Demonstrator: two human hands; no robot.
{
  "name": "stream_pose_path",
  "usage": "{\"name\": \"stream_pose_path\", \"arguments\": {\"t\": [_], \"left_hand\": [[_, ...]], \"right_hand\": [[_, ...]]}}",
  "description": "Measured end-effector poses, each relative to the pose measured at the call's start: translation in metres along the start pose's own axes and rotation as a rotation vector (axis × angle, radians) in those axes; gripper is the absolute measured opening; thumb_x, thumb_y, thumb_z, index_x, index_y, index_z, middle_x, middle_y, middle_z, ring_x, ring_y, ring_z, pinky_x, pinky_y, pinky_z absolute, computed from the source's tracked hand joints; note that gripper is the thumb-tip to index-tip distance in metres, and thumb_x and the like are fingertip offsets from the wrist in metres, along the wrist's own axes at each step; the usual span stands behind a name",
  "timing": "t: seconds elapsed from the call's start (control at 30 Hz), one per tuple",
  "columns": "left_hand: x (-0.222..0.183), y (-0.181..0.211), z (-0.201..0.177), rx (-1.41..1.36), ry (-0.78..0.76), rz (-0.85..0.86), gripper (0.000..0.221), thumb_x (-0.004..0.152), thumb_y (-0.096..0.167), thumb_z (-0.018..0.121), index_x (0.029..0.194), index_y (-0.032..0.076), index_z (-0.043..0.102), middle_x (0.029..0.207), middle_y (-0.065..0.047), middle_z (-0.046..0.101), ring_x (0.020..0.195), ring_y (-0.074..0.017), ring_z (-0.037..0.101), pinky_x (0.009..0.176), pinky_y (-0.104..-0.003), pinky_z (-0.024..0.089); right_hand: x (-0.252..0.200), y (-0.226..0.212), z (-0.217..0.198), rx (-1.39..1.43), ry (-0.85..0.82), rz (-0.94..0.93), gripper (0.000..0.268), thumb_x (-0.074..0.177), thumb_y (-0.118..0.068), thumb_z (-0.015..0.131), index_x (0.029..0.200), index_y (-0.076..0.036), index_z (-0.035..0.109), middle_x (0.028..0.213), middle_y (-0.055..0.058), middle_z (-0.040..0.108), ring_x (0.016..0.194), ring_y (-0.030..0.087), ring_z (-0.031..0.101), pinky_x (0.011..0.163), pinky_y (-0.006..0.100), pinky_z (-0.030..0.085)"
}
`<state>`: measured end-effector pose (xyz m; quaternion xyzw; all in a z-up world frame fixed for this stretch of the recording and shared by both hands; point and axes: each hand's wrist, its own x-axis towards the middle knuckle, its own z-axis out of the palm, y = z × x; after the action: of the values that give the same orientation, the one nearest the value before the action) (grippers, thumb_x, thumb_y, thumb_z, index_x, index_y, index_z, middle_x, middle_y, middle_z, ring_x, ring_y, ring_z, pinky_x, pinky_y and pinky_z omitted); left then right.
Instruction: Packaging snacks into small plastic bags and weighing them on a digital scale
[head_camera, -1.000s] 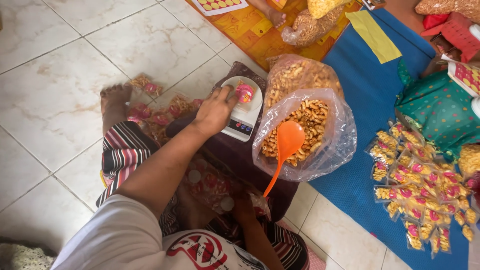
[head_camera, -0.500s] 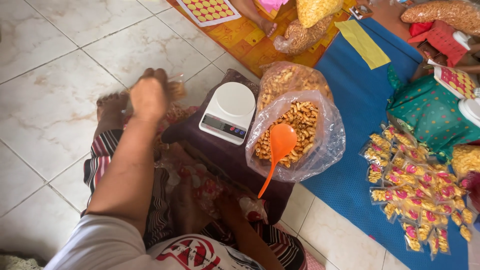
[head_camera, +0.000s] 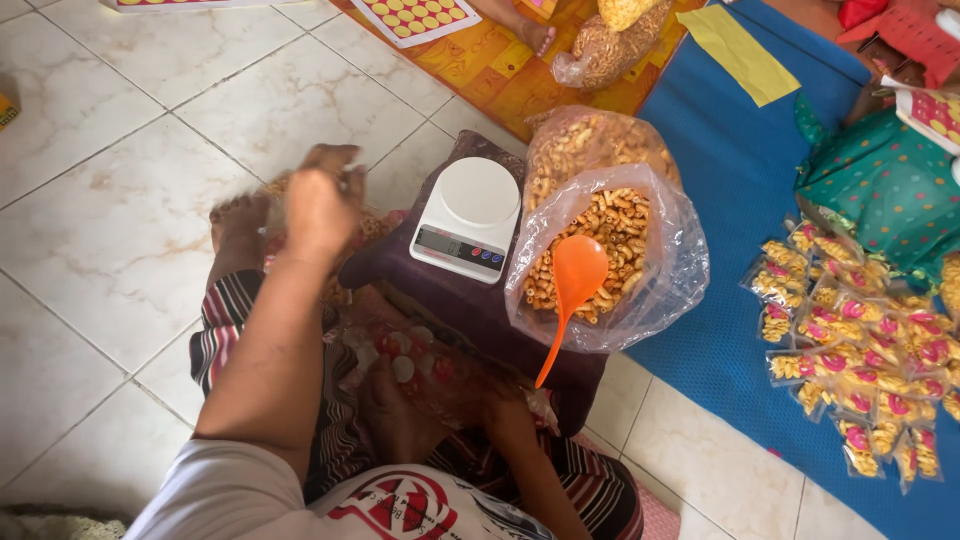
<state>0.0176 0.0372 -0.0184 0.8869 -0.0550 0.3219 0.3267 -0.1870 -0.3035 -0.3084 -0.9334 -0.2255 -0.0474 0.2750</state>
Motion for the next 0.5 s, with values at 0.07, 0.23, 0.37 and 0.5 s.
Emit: {"name": "stream_pose_path", "arguments": {"t": [0.07, 0.23, 0.37, 0.5], "left_hand": [[-0.008, 0.036, -0.003, -0.217, -0.024, 0.075, 0.022, 0.088, -0.009, 0.072, 0.107, 0.000, 0.075, 0.107, -0.015, 0.072, 0.067, -0.0183, 0.063, 0.061, -0.028, 0.056], [-0.035, 0.147, -0.031, -0.704, -0.544, 0.225, 0.020, 0.091, -0.001, 0.070, 0.110, 0.005, 0.069, 0.102, -0.008, 0.072, 0.083, -0.0157, 0.076, 0.070, -0.025, 0.065], [-0.061, 0.201, -0.050, -0.853, -1.186, 0.486, 0.057, 0.091, 0.036, 0.066, 0.136, 0.006, 0.048, 0.116, -0.014, 0.070, 0.095, -0.0253, 0.072, 0.075, -0.034, 0.059], [-0.095, 0.207, -0.039, -1.108, -1.163, 0.367, 0.069, 0.087, 0.005, 0.077, 0.147, 0.002, 0.043, 0.101, -0.010, 0.065, 0.072, -0.0152, 0.067, 0.059, -0.025, 0.053]], "right_hand": [[-0.001, -0.062, -0.070, 0.087, 0.090, 0.133, 0.025, 0.082, -0.013, 0.065, 0.104, -0.007, 0.076, 0.115, 0.008, 0.075, 0.101, 0.029, 0.068, 0.088, 0.037, 0.052], [-0.007, -0.142, -0.209, 0.330, 0.225, 0.390, 0.009, 0.087, -0.013, 0.069, 0.090, -0.007, 0.076, 0.079, 0.000, 0.076, 0.064, 0.015, 0.066, 0.062, 0.026, 0.054], [-0.011, -0.173, -0.271, 0.485, 0.478, 0.371, 0.010, 0.093, -0.006, 0.064, 0.091, -0.002, 0.073, 0.085, 0.006, 0.076, 0.069, 0.012, 0.064, 0.065, 0.025, 0.050], [0.004, -0.178, -0.285, 0.542, 0.785, 0.361, 0.011, 0.101, -0.006, 0.062, 0.100, 0.003, 0.068, 0.091, 0.008, 0.070, 0.079, 0.012, 0.058, 0.077, 0.025, 0.047]]}}
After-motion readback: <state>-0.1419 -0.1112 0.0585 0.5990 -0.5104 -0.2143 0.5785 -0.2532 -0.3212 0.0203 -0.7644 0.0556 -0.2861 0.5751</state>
